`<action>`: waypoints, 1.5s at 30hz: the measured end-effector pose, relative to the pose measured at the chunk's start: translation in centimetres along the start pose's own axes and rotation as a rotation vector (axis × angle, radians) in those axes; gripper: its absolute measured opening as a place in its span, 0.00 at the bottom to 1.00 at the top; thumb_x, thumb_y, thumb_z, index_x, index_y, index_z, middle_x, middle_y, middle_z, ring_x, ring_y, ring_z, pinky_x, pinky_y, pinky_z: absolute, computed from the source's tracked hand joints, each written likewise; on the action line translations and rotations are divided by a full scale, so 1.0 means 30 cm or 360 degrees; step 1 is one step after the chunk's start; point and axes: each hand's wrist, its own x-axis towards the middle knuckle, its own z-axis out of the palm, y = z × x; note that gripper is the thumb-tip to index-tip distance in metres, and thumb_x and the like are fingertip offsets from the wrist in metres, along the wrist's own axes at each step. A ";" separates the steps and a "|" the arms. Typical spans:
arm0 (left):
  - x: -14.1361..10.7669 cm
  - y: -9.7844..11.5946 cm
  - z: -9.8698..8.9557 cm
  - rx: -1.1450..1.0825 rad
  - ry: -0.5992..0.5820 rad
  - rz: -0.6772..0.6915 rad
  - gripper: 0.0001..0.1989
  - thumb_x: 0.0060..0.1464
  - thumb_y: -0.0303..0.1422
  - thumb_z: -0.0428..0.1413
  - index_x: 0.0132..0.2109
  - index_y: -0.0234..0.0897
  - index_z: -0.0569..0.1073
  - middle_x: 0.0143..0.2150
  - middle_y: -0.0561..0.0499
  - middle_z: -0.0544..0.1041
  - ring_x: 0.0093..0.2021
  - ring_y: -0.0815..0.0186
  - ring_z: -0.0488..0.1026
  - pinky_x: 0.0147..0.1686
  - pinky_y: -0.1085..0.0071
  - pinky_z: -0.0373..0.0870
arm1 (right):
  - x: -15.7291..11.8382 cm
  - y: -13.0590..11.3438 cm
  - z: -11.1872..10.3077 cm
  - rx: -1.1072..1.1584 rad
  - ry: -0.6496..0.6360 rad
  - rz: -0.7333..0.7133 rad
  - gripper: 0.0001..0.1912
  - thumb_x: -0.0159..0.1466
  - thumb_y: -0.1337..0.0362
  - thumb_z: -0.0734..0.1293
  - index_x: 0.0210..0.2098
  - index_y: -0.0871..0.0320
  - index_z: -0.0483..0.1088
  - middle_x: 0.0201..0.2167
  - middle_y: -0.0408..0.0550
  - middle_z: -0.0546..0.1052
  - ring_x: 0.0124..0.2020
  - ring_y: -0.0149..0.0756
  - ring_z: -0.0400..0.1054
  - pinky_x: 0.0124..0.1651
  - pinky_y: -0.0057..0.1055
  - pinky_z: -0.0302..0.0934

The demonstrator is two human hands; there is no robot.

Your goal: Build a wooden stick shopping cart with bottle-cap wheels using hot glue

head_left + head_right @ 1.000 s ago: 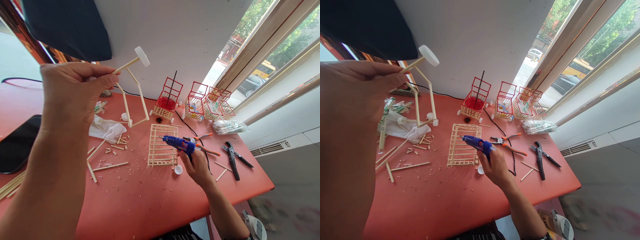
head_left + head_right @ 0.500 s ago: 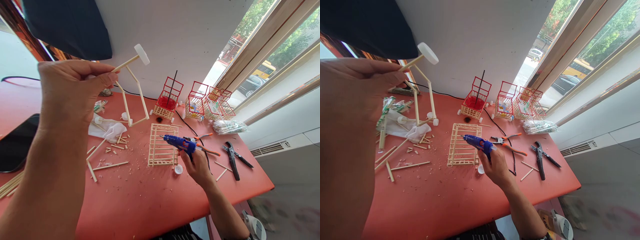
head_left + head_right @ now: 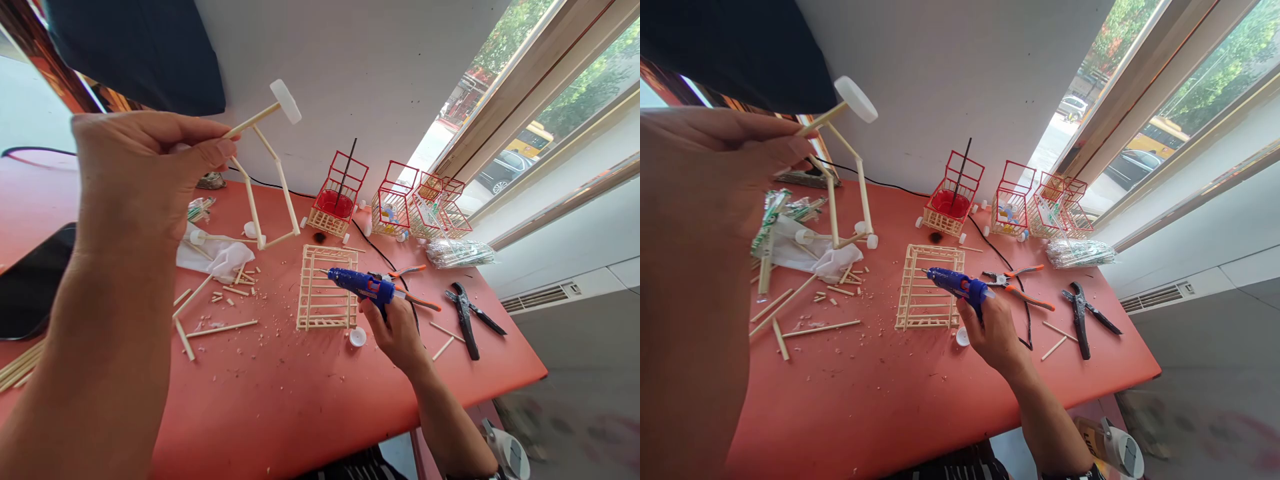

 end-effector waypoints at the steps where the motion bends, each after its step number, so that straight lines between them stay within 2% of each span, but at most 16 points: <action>1: -0.001 0.003 0.000 0.0001 0.0004 -0.0012 0.25 0.40 0.41 0.70 0.45 0.28 0.84 0.30 0.51 0.79 0.40 0.57 0.81 0.57 0.38 0.72 | 0.001 -0.001 0.000 -0.0005 -0.0004 0.0000 0.17 0.73 0.57 0.60 0.32 0.58 0.72 0.24 0.48 0.77 0.25 0.38 0.70 0.30 0.33 0.55; 10: -0.003 0.022 0.004 -0.0006 0.0016 -0.0094 0.21 0.40 0.35 0.69 0.44 0.31 0.84 0.30 0.54 0.79 0.38 0.57 0.81 0.55 0.40 0.75 | 0.004 0.003 0.002 -0.0033 0.0014 -0.0039 0.16 0.73 0.56 0.59 0.32 0.56 0.70 0.25 0.48 0.77 0.25 0.38 0.70 0.29 0.32 0.56; 14: -0.001 0.018 0.003 0.0002 0.0025 -0.0088 0.21 0.41 0.36 0.70 0.44 0.31 0.84 0.31 0.51 0.80 0.39 0.58 0.81 0.56 0.44 0.75 | 0.002 0.003 0.005 -0.0047 0.0027 -0.0046 0.16 0.73 0.56 0.60 0.31 0.56 0.69 0.24 0.48 0.77 0.25 0.38 0.70 0.29 0.32 0.55; 19: 0.000 0.016 0.000 0.0042 0.0036 -0.0062 0.22 0.40 0.37 0.70 0.44 0.31 0.84 0.32 0.51 0.81 0.38 0.57 0.81 0.54 0.41 0.76 | -0.001 0.006 0.006 -0.0061 0.0048 -0.0062 0.16 0.73 0.56 0.60 0.31 0.56 0.68 0.23 0.47 0.76 0.24 0.37 0.69 0.29 0.32 0.55; 24: 0.001 0.015 -0.006 0.0051 0.0031 -0.0067 0.22 0.40 0.37 0.70 0.45 0.32 0.84 0.32 0.51 0.81 0.37 0.59 0.80 0.54 0.42 0.76 | 0.002 -0.001 0.002 -0.0050 0.0053 -0.0087 0.14 0.73 0.58 0.60 0.32 0.56 0.68 0.24 0.47 0.76 0.26 0.38 0.69 0.31 0.32 0.56; 32: -0.004 0.018 -0.010 0.0075 0.0025 -0.0029 0.20 0.46 0.35 0.70 0.47 0.32 0.84 0.35 0.50 0.82 0.39 0.62 0.79 0.54 0.49 0.78 | 0.005 -0.005 0.000 -0.0085 0.0128 -0.0153 0.13 0.73 0.59 0.61 0.33 0.57 0.68 0.26 0.47 0.75 0.28 0.37 0.69 0.32 0.31 0.58; 38: 0.000 0.020 -0.010 0.0100 0.0036 -0.0016 0.19 0.47 0.36 0.71 0.46 0.32 0.83 0.35 0.50 0.82 0.37 0.63 0.78 0.53 0.47 0.78 | 0.004 0.003 -0.001 -0.0118 0.0148 -0.0177 0.15 0.73 0.60 0.61 0.29 0.55 0.64 0.22 0.43 0.70 0.24 0.35 0.64 0.29 0.31 0.54; 45: -0.001 0.038 -0.010 0.0085 0.0029 -0.0077 0.18 0.45 0.31 0.68 0.46 0.30 0.84 0.29 0.53 0.78 0.35 0.65 0.76 0.53 0.44 0.75 | 0.000 0.015 -0.001 -0.0048 0.0126 -0.0166 0.14 0.73 0.59 0.60 0.30 0.54 0.63 0.21 0.42 0.69 0.23 0.35 0.63 0.28 0.32 0.53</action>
